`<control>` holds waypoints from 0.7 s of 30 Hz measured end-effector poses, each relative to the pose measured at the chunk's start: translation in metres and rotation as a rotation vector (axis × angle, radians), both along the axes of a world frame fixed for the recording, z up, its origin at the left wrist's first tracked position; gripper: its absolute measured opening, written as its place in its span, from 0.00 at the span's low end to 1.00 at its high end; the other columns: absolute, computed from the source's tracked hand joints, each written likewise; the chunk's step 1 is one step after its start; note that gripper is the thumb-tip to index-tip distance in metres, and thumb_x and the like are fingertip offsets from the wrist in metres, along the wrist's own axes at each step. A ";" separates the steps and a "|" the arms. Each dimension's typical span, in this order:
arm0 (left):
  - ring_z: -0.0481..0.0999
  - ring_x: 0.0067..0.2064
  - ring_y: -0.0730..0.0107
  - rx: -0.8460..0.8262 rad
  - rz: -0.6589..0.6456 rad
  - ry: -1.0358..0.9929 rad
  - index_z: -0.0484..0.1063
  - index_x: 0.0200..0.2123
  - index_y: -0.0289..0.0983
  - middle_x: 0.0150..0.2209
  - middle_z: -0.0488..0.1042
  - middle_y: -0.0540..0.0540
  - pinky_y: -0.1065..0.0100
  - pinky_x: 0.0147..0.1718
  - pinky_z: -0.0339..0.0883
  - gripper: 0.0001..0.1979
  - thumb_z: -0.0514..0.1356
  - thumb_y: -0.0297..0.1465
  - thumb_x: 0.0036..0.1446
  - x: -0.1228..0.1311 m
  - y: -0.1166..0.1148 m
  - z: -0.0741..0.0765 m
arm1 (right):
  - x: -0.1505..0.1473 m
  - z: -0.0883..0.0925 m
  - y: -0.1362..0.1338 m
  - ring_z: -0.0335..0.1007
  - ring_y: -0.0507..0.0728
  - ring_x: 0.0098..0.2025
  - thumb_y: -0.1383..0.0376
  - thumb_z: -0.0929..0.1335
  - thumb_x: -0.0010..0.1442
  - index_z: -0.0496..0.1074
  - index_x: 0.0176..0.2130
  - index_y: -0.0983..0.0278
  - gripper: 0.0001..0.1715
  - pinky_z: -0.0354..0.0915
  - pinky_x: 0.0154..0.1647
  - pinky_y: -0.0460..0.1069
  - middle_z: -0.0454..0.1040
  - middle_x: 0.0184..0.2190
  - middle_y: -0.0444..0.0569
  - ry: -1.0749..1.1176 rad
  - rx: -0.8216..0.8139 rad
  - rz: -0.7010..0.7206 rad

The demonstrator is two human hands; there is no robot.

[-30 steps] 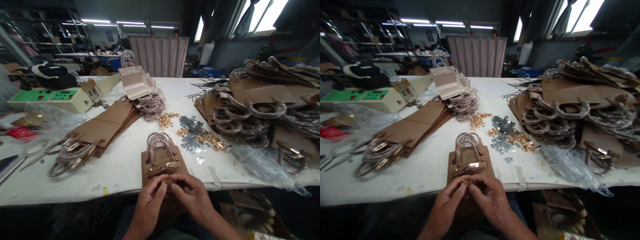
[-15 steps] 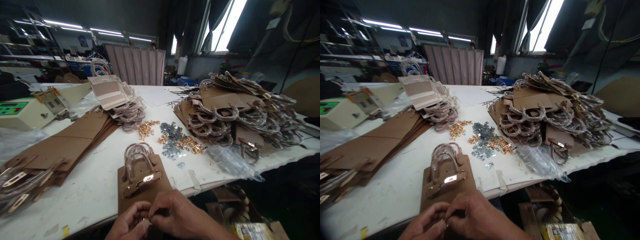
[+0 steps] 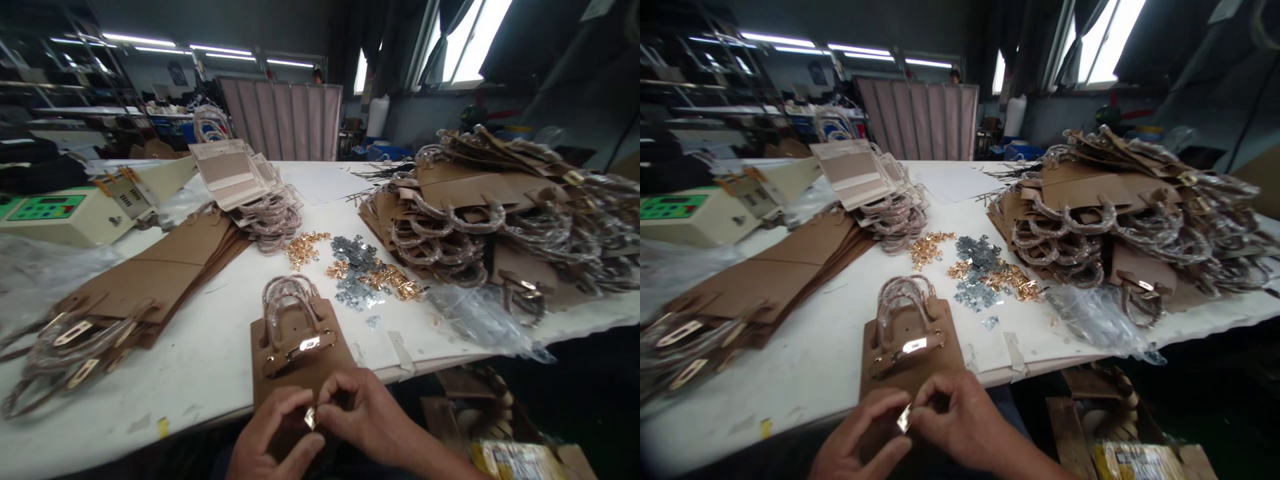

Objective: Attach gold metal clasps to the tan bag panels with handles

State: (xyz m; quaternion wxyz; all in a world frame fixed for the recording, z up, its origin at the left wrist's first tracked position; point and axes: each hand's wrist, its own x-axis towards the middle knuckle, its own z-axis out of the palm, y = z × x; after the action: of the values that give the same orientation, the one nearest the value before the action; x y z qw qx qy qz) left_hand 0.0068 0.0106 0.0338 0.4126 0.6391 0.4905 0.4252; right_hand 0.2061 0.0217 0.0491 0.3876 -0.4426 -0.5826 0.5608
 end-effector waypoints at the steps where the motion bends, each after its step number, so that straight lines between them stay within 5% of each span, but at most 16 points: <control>1: 0.82 0.44 0.63 0.107 -0.029 0.079 0.81 0.42 0.46 0.43 0.82 0.47 0.69 0.45 0.75 0.11 0.71 0.36 0.54 0.000 0.000 0.002 | -0.001 0.000 -0.001 0.62 0.49 0.26 0.67 0.72 0.58 0.76 0.29 0.65 0.05 0.58 0.27 0.42 0.72 0.24 0.40 0.011 -0.013 -0.017; 4: 0.82 0.42 0.68 0.262 -0.044 0.192 0.80 0.43 0.45 0.41 0.82 0.49 0.72 0.44 0.75 0.08 0.67 0.32 0.60 0.001 -0.001 0.006 | -0.001 -0.001 -0.002 0.63 0.50 0.28 0.65 0.71 0.60 0.75 0.29 0.65 0.08 0.59 0.29 0.43 0.72 0.24 0.41 -0.004 -0.014 -0.033; 11: 0.81 0.42 0.69 0.313 -0.033 0.205 0.78 0.46 0.41 0.41 0.81 0.47 0.70 0.44 0.74 0.08 0.65 0.31 0.64 0.000 -0.005 0.006 | 0.000 -0.003 -0.003 0.66 0.52 0.30 0.58 0.74 0.61 0.78 0.34 0.64 0.11 0.64 0.31 0.44 0.74 0.27 0.42 -0.019 0.005 -0.021; 21: 0.80 0.40 0.67 0.216 0.017 0.155 0.79 0.43 0.39 0.39 0.81 0.46 0.69 0.42 0.73 0.07 0.60 0.33 0.67 0.004 -0.010 0.008 | -0.006 -0.008 -0.008 0.70 0.53 0.33 0.56 0.74 0.64 0.75 0.32 0.63 0.15 0.67 0.37 0.46 0.74 0.30 0.43 0.017 0.076 -0.030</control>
State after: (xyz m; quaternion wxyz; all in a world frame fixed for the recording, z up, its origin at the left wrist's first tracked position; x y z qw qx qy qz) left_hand 0.0112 0.0010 0.0419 0.2988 0.7066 0.4777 0.4281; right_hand 0.2001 0.0139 0.0412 0.4177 -0.4314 -0.5933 0.5361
